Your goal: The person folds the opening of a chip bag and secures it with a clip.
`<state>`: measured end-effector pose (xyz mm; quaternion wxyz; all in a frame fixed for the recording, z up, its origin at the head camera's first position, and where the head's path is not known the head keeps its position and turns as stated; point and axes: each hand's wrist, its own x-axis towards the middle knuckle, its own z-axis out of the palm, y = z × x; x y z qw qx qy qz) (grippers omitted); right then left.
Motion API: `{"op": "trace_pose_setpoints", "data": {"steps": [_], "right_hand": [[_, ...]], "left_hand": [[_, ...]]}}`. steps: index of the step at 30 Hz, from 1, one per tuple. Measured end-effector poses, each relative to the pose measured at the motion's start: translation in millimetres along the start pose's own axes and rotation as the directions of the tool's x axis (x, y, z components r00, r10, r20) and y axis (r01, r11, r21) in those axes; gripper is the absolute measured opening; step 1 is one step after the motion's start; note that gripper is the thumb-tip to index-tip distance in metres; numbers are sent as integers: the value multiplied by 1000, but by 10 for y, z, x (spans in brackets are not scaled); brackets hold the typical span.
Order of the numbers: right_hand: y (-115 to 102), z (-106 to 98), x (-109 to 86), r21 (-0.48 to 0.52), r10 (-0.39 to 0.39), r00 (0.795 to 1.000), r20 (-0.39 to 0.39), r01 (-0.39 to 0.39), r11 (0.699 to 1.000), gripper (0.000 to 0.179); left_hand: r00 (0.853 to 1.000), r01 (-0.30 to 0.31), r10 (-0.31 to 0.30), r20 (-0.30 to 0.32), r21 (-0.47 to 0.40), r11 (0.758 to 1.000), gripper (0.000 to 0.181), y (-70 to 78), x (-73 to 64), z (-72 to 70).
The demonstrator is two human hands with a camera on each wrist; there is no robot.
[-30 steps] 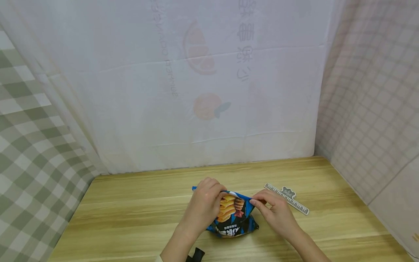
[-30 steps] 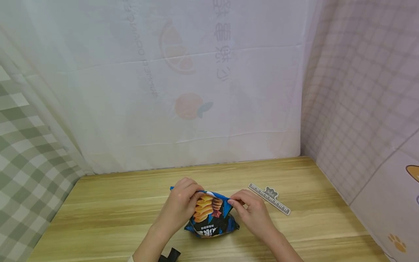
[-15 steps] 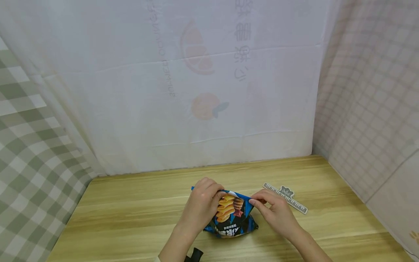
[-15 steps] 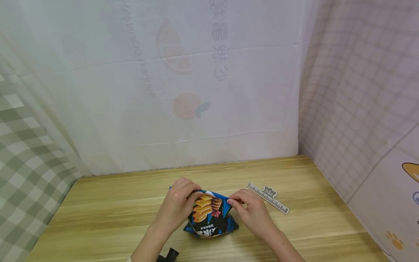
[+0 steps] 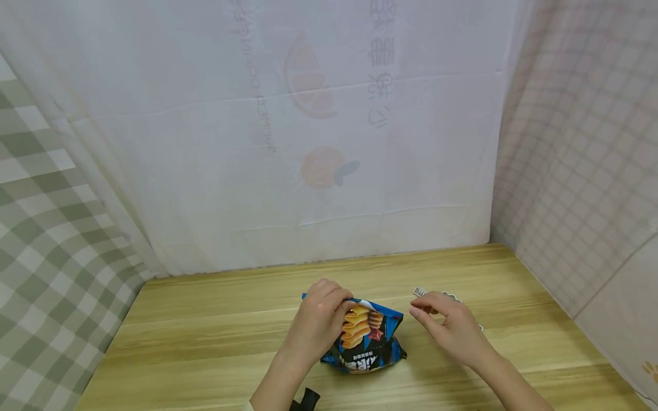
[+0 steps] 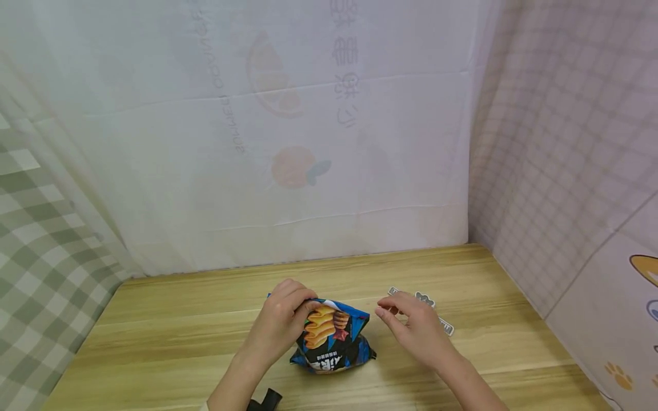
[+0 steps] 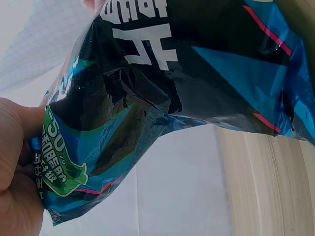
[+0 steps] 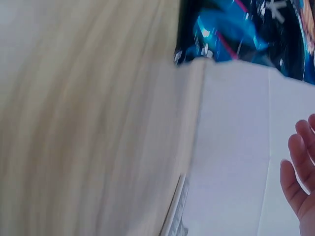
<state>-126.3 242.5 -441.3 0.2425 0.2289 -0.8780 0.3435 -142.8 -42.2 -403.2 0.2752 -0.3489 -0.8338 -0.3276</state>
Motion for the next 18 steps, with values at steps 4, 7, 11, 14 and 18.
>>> {"op": "trace_pose_setpoints", "data": {"steps": [4,7,11,14,18], "right_hand": [[122,-123,14,-90,13,1000,28,-10,996,24],[222,-211,25,-168,57,996,73,-44,985,26],[363,-308,28,-255,144,978,151,-102,962,39],[467,-354,24,-303,197,960,200,-130,944,49],[584,-386,10,-355,247,933,263,-145,923,63]], "left_hand": [[1000,1,-1,-2,9,1000,11,10,1,-3],[1000,5,-5,-1,15,1000,13,14,-2,-7],[1000,5,-5,3,22,1000,13,16,-9,-8],[1000,-1,1,2,23,1000,12,16,-10,-4],[1000,-8,8,2,19,1000,9,9,-12,4]]}}
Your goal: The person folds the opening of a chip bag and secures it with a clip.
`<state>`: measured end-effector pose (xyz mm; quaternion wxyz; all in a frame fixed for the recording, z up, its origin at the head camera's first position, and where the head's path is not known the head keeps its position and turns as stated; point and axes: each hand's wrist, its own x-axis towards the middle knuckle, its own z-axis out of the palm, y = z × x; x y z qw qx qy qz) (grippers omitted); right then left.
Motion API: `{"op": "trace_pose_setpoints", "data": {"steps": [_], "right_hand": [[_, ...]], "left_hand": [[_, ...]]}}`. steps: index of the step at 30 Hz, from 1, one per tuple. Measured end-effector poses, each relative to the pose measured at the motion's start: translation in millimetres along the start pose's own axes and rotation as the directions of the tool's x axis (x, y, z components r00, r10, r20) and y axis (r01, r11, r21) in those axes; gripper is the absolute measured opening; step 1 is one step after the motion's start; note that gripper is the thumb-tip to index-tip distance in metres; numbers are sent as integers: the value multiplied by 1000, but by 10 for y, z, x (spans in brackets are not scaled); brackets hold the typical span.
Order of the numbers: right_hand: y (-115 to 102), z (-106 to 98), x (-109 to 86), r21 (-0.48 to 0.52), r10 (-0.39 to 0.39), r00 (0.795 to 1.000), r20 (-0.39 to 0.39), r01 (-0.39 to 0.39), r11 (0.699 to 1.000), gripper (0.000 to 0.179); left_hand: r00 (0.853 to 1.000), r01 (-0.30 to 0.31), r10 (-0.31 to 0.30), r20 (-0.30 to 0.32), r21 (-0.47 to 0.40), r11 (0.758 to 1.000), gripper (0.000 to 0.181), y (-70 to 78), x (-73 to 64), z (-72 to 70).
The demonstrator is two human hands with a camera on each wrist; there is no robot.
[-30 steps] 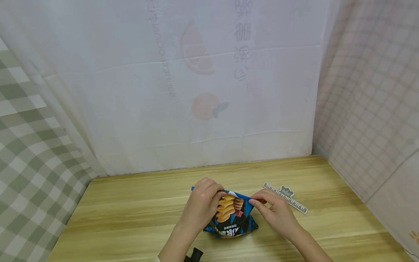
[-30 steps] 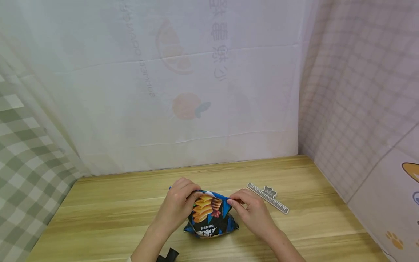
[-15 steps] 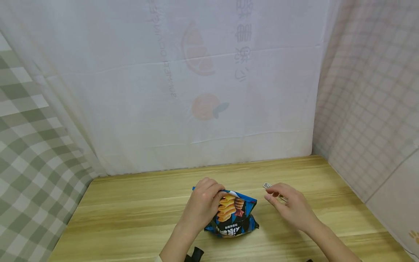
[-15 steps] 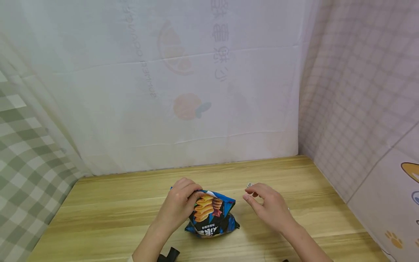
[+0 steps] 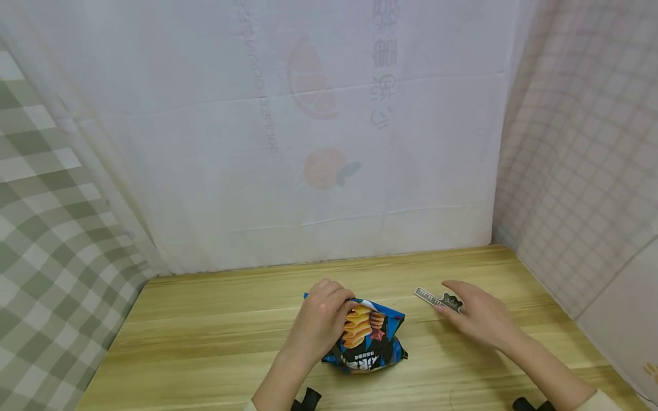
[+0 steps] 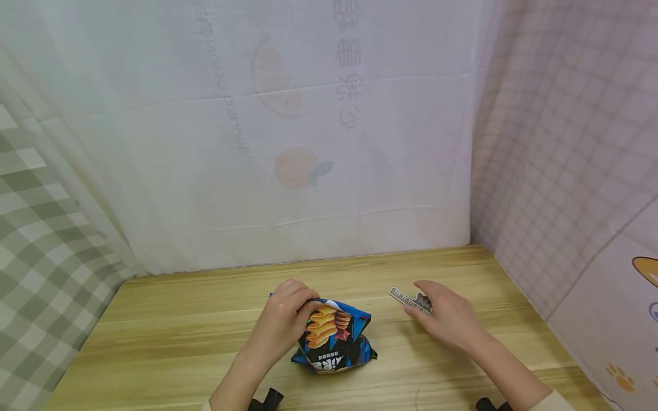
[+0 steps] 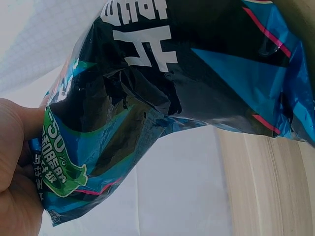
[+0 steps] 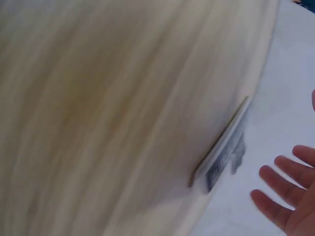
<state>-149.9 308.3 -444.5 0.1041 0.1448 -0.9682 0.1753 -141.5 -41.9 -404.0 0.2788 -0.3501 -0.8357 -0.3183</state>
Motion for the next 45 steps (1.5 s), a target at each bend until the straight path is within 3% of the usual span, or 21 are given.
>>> {"op": "trace_pose_setpoints", "data": {"steps": [7,20,27,38,45], "right_hand": [[136,44,22,-63,36,995,91,-30,998,76],[239,123,44,-115,83,981,178,-63,991,55],[217,136,50,-120,56,987,148,-38,992,50],[95,104,20,-140,-27,999,24,30,990,41],[14,74,-11,-122,-3,1000,24,6,993,33]], "left_hand": [[1000,2,-2,6,-2,1000,6,0,2,-16],[1000,1,-1,15,-6,1000,5,0,-14,-8],[1000,0,0,1,11,1000,10,-1,-8,-6],[1000,6,-5,-7,27,1000,13,8,-3,-13],[1000,20,-20,8,8,1000,12,7,-6,-16]]}}
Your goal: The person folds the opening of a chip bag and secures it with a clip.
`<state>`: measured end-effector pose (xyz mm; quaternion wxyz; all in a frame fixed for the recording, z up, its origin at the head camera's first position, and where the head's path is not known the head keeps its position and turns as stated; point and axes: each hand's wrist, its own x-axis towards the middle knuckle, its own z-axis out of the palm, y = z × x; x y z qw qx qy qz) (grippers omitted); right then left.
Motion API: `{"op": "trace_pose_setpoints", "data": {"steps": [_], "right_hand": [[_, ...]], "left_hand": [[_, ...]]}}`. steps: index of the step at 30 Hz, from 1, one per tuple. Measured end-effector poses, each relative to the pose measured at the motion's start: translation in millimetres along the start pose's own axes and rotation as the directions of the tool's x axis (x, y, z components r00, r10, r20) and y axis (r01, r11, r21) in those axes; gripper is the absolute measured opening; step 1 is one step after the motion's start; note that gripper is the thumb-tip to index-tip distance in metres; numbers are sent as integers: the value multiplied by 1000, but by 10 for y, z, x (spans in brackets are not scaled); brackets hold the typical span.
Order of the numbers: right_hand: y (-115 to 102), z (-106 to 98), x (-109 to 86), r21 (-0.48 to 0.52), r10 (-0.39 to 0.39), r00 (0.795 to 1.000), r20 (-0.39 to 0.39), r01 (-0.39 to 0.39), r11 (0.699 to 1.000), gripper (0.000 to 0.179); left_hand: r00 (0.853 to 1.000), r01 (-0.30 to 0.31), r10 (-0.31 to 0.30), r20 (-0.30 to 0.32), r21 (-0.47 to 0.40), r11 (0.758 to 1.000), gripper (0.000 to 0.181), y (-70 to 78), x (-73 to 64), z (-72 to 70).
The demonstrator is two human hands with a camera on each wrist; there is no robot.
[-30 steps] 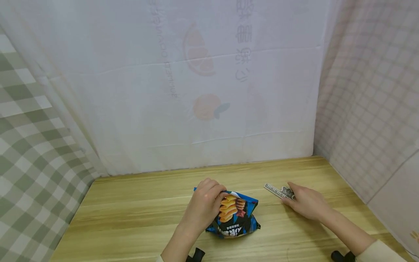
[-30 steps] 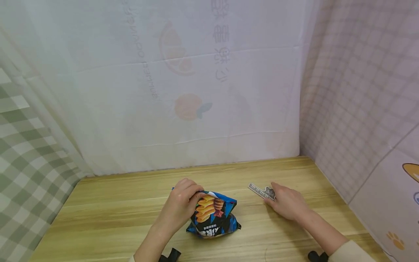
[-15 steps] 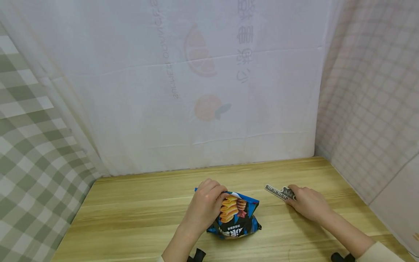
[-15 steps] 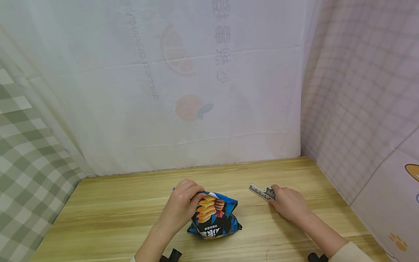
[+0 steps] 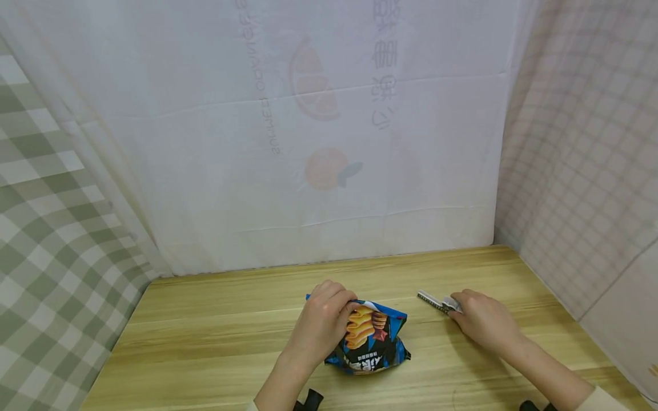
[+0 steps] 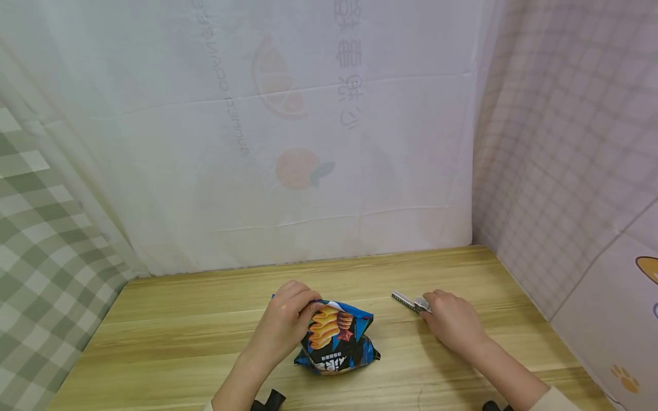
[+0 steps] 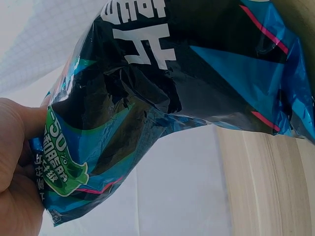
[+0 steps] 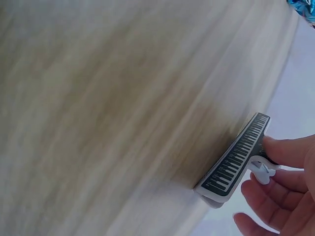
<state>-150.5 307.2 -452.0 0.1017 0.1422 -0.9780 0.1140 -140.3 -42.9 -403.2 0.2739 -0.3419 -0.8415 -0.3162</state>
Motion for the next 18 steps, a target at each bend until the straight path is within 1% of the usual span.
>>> {"op": "trace_pose_setpoints", "data": {"steps": [3,5,9,13,18], "right_hand": [[-7,-11,-16,64,27,1000,9,-27,998,26],[-3,-17,-28,113,37,999,1,-37,993,24],[11,-38,-65,172,40,998,-47,-31,985,25],[-4,-69,-114,199,40,990,-132,-13,980,29],[-49,-110,-172,249,45,966,-256,21,968,33]], "left_hand": [[1000,3,-3,10,-1,1000,10,1,-1,-3],[1000,5,-5,15,-1,1000,9,1,-2,-6],[1000,3,-3,17,4,1000,9,2,1,-7],[1000,-1,1,12,5,1000,7,2,3,-5],[1000,-7,7,16,6,1000,5,6,2,-9]]}}
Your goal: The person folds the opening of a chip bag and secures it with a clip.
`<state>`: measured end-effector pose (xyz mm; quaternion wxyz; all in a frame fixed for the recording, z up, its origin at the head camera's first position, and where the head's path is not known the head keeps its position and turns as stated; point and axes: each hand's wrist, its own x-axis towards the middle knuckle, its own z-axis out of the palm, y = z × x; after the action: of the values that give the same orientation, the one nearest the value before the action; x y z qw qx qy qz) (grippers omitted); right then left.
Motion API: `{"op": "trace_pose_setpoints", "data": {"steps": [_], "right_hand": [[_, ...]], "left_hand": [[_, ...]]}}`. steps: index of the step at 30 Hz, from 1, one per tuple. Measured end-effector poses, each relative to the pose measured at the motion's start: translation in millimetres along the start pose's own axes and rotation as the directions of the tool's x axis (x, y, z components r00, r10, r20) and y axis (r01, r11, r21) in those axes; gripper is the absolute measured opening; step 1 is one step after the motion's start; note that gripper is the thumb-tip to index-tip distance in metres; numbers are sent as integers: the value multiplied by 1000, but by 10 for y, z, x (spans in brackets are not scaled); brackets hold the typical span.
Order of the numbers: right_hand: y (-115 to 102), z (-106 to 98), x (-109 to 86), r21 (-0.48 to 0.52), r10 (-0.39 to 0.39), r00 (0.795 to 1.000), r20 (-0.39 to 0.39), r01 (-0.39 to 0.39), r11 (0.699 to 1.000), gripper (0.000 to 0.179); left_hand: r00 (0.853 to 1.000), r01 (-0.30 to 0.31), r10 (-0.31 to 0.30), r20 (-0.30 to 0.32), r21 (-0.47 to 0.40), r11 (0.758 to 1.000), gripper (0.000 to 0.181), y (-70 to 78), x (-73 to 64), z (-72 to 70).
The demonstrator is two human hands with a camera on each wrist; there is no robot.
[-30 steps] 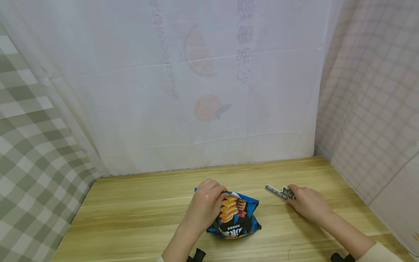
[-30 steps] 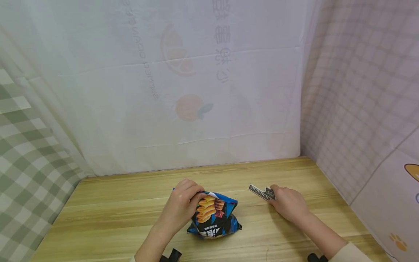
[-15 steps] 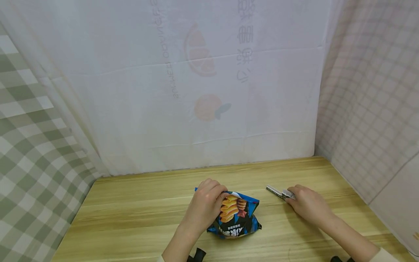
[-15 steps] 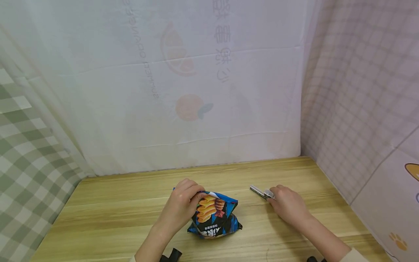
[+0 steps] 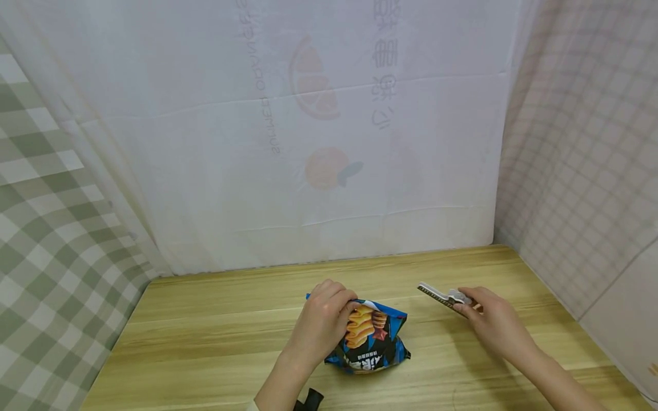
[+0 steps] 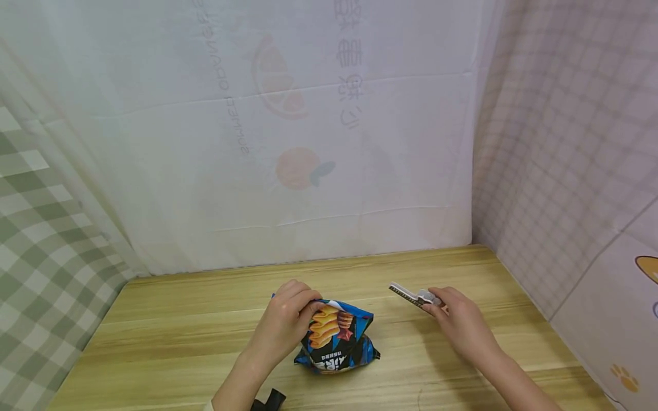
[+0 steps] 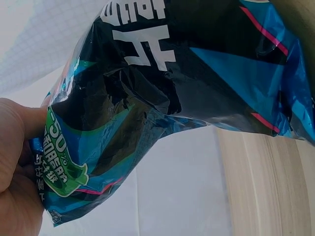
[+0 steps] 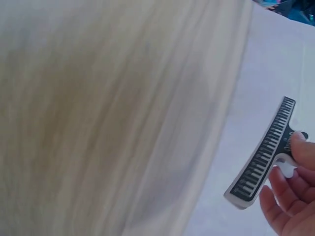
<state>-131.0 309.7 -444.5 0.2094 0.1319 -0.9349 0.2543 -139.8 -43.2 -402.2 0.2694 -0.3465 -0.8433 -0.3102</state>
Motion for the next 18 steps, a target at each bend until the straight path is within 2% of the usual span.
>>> {"op": "trace_pose_setpoints", "data": {"steps": [4,10,18], "right_hand": [[-63,-33,-34,50,7,999,-54,-4,999,34],[-162,-80,-83,134,6,997,-75,4,991,34],[-272,-111,-130,172,-79,990,-115,98,980,42]], "left_hand": [[1000,1,-1,-1,-4,1000,6,3,1,-1],[1000,-2,2,-7,4,1000,7,6,2,2],[1000,2,-2,-16,10,1000,13,8,2,10]]}}
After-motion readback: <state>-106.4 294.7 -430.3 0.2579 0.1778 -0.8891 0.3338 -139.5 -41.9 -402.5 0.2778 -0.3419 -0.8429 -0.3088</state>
